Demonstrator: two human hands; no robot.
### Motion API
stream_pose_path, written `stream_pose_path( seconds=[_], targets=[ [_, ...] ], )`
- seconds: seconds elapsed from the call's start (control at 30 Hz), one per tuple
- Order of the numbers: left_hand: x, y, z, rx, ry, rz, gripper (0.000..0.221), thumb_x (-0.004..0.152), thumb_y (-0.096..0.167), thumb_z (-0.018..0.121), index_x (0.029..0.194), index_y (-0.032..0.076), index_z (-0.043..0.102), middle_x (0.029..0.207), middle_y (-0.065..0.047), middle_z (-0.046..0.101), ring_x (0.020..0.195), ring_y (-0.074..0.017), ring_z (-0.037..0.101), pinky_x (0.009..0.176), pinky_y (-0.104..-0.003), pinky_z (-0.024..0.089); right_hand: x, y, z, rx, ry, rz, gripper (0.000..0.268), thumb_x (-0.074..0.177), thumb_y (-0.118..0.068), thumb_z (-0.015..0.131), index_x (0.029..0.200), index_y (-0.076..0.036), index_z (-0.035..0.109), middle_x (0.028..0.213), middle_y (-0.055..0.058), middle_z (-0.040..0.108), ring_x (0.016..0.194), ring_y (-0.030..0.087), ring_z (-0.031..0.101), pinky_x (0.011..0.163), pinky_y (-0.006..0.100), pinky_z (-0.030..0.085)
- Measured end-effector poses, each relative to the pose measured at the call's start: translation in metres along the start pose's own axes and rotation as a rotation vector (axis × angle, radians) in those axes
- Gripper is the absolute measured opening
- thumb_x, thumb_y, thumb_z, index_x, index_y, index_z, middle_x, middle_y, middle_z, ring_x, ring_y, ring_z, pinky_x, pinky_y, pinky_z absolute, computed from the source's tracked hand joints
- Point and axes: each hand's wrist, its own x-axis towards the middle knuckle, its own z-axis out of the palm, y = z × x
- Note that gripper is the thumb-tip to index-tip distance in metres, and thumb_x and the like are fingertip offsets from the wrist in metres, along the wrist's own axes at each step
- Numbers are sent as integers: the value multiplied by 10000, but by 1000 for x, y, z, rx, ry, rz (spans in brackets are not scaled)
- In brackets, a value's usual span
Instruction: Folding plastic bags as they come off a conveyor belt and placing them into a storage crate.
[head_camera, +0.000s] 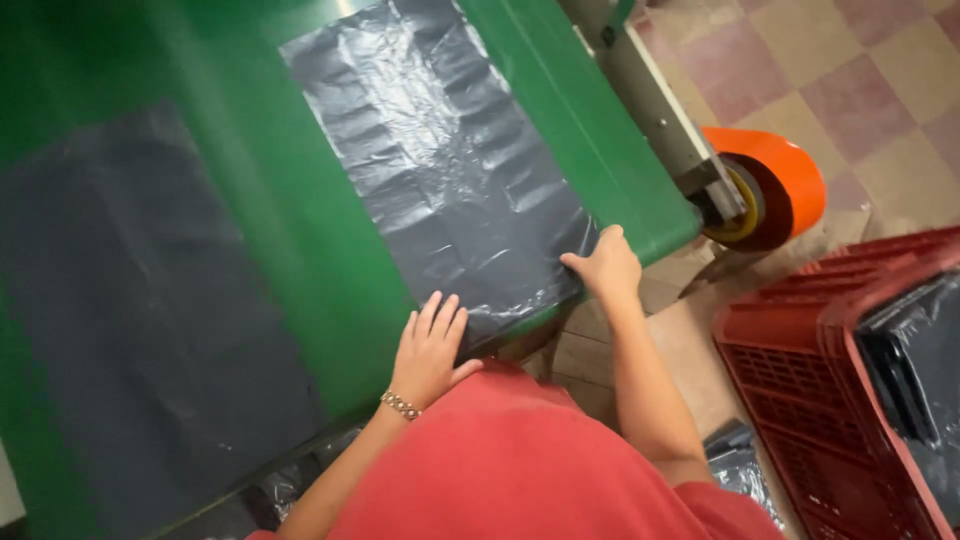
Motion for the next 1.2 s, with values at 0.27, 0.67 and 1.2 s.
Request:
stream_pose_path(
  seconds=[0.27, 0.67, 1.2],
  targets=[
    [31, 10, 54, 208, 430, -127, 520, 746, 542, 533, 1092, 156, 575, 1107, -51, 543, 1129, -275, 542, 845, -443, 438, 30, -17, -20, 599, -53, -126, 409, 785, -298, 805, 1063, -43, 646, 890, 217, 693, 851, 352, 656, 686, 487, 508],
    [0, -77, -126, -631, -11, -249, 215, 816, 339, 726, 937, 162, 704, 903, -63, 735, 953, -292, 707, 795, -395, 555, 32, -26, -59, 1420, -862, -358, 593, 927, -391, 604, 1283, 76, 521, 1120, 313, 621, 761, 369, 737, 449, 415, 644],
    [190, -293, 6, -522, 299, -829, 413, 917, 412, 675, 1166, 83, 691, 1032, -161, 737, 999, -338, 701, 834, -465, 579, 276, -231, 29, 204, -301, -410, 863, 722, -641, 815, 1390, -205, 488, 969, -3, 731, 981, 241, 704, 841, 422, 571]
  ],
)
